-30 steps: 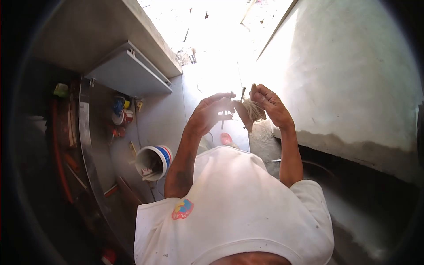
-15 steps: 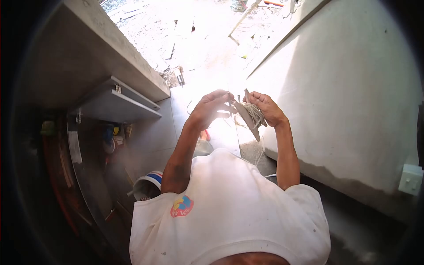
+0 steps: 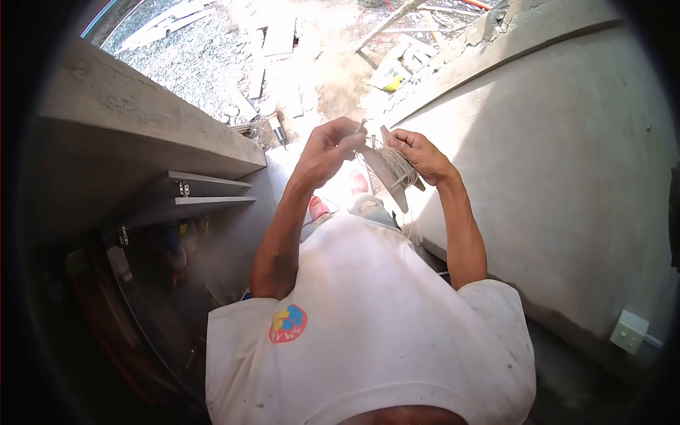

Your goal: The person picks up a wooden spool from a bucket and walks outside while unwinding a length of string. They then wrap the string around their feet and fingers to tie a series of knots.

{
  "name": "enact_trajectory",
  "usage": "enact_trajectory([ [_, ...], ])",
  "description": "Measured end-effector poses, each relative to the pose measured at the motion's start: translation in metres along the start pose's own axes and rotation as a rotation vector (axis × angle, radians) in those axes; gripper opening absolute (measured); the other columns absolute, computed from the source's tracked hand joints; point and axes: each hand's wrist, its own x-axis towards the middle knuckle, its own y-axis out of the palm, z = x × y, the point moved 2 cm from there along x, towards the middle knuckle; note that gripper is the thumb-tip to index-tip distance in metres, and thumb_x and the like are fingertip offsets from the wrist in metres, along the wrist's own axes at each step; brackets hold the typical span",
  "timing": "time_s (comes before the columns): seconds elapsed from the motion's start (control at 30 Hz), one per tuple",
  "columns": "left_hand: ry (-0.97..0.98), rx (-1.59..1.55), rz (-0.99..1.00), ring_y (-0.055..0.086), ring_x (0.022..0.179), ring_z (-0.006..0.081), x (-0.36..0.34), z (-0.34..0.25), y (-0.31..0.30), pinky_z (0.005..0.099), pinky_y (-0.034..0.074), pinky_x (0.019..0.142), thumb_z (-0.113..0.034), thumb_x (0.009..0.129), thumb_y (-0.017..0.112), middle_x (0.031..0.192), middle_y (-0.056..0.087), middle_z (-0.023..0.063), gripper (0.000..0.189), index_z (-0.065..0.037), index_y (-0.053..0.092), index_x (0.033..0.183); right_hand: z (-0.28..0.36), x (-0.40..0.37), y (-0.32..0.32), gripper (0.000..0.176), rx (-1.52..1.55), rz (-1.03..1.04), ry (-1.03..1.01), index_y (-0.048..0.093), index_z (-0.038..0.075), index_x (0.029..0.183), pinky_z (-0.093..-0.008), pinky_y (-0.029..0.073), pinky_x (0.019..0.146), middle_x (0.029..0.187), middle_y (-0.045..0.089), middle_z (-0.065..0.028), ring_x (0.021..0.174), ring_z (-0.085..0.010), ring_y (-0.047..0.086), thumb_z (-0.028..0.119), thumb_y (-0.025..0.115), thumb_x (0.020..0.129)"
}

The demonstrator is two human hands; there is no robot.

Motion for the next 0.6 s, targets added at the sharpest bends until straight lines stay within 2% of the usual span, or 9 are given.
enact_trajectory([
  [0.07, 0.135, 0.114, -0.100, 0.057, 0.077, 0.0074, 0.011, 0.004, -0.003, 0.0240, 0.047, 0.068, -0.012, 0.092, 0.063, 0.087, 0.065, 0.0021, 0.013, -0.002, 0.065, 0.099, 0.015, 0.017, -0.010, 0.029, -0.038, 0.004, 0.020, 0.059, 0.001, 0.103, -0.0201, 0.047, 0.057, 0.080, 0.059, 0.0018, 0.065, -0.0027, 0.052, 0.030, 0.054, 0.100],
  [0.1, 0.179, 0.120, -0.219, 0.055, 0.076, 0.0061, 0.018, 0.006, 0.000, 0.0229, 0.045, 0.066, -0.005, 0.092, 0.061, 0.083, 0.063, 0.0003, 0.009, -0.001, 0.064, 0.099, 0.015, 0.032, -0.019, 0.028, -0.038, -0.074, -0.011, 0.059, 0.001, 0.103, -0.0208, 0.047, 0.057, 0.080, 0.059, 0.0012, 0.064, -0.0034, 0.052, 0.029, 0.054, 0.100],
  [0.2, 0.308, 0.277, -0.476, 0.054, 0.077, 0.0061, 0.040, 0.008, -0.006, 0.0223, 0.044, 0.068, -0.002, 0.092, 0.060, 0.082, 0.061, -0.0004, 0.007, -0.001, 0.064, 0.097, 0.006, 0.091, -0.063, 0.024, -0.002, -0.322, -0.150, 0.057, 0.000, 0.102, -0.0240, 0.050, 0.059, 0.083, 0.061, -0.0026, 0.066, -0.0066, 0.055, 0.023, 0.051, 0.101],
  [0.27, 0.314, 0.181, -0.380, 0.055, 0.079, 0.0064, 0.063, 0.008, -0.008, 0.0221, 0.045, 0.068, 0.002, 0.090, 0.060, 0.086, 0.061, 0.0007, 0.012, 0.000, 0.061, 0.102, -0.001, 0.135, -0.106, 0.022, 0.053, -0.409, -0.225, 0.056, 0.000, 0.102, -0.0253, 0.052, 0.060, 0.084, 0.063, -0.0047, 0.068, -0.0076, 0.059, 0.021, 0.050, 0.101],
  [0.33, 0.234, 0.060, -0.253, 0.056, 0.080, 0.0068, 0.087, -0.002, -0.011, 0.0228, 0.046, 0.068, 0.003, 0.089, 0.061, 0.089, 0.061, 0.0011, 0.018, 0.000, 0.059, 0.106, 0.049, 0.139, -0.103, 0.020, 0.218, -0.471, -0.292, 0.053, 0.000, 0.107, -0.0264, 0.053, 0.061, 0.086, 0.064, -0.0056, 0.069, -0.0093, 0.061, 0.019, 0.050, 0.100],
  [0.4, 0.153, -0.070, -0.175, 0.057, 0.082, 0.0079, 0.117, -0.005, -0.014, 0.0225, 0.047, 0.072, 0.000, 0.087, 0.066, 0.091, 0.061, 0.0018, 0.030, -0.001, 0.057, 0.116, 0.079, 0.158, -0.120, 0.020, 0.170, -0.513, -0.457, 0.055, 0.000, 0.105, -0.0245, 0.050, 0.062, 0.085, 0.062, -0.0037, 0.070, -0.0076, 0.057, 0.019, 0.052, 0.099],
  [0.47, 0.027, -0.178, -0.145, 0.056, 0.084, 0.0083, 0.137, -0.019, -0.008, 0.0215, 0.046, 0.073, -0.004, 0.086, 0.071, 0.090, 0.061, 0.0021, 0.039, -0.002, 0.055, 0.121, 0.118, 0.167, -0.131, 0.020, -0.092, -0.580, -0.500, 0.056, 0.000, 0.103, -0.0231, 0.046, 0.063, 0.085, 0.060, -0.0026, 0.070, -0.0063, 0.053, 0.019, 0.055, 0.098],
  [0.5, 0.029, -0.110, -0.146, 0.057, 0.087, 0.0084, 0.154, -0.011, -0.016, 0.0211, 0.046, 0.076, -0.005, 0.084, 0.073, 0.093, 0.061, 0.0026, 0.049, -0.002, 0.051, 0.128, 0.132, 0.173, -0.134, 0.020, -0.227, -0.598, -0.512, 0.057, 0.000, 0.102, -0.0224, 0.044, 0.063, 0.084, 0.060, -0.0021, 0.071, -0.0056, 0.052, 0.019, 0.056, 0.098],
  [0.6, 0.088, -0.050, -0.386, 0.057, 0.083, 0.0090, 0.198, -0.012, -0.039, 0.0212, 0.047, 0.078, -0.003, 0.084, 0.071, 0.092, 0.059, 0.0017, 0.050, 0.003, 0.048, 0.128, 0.153, 0.196, -0.145, 0.020, -0.111, -0.452, -0.622, 0.059, 0.000, 0.099, -0.0210, 0.041, 0.064, 0.083, 0.058, -0.0004, 0.071, -0.0044, 0.047, 0.020, 0.057, 0.097],
])
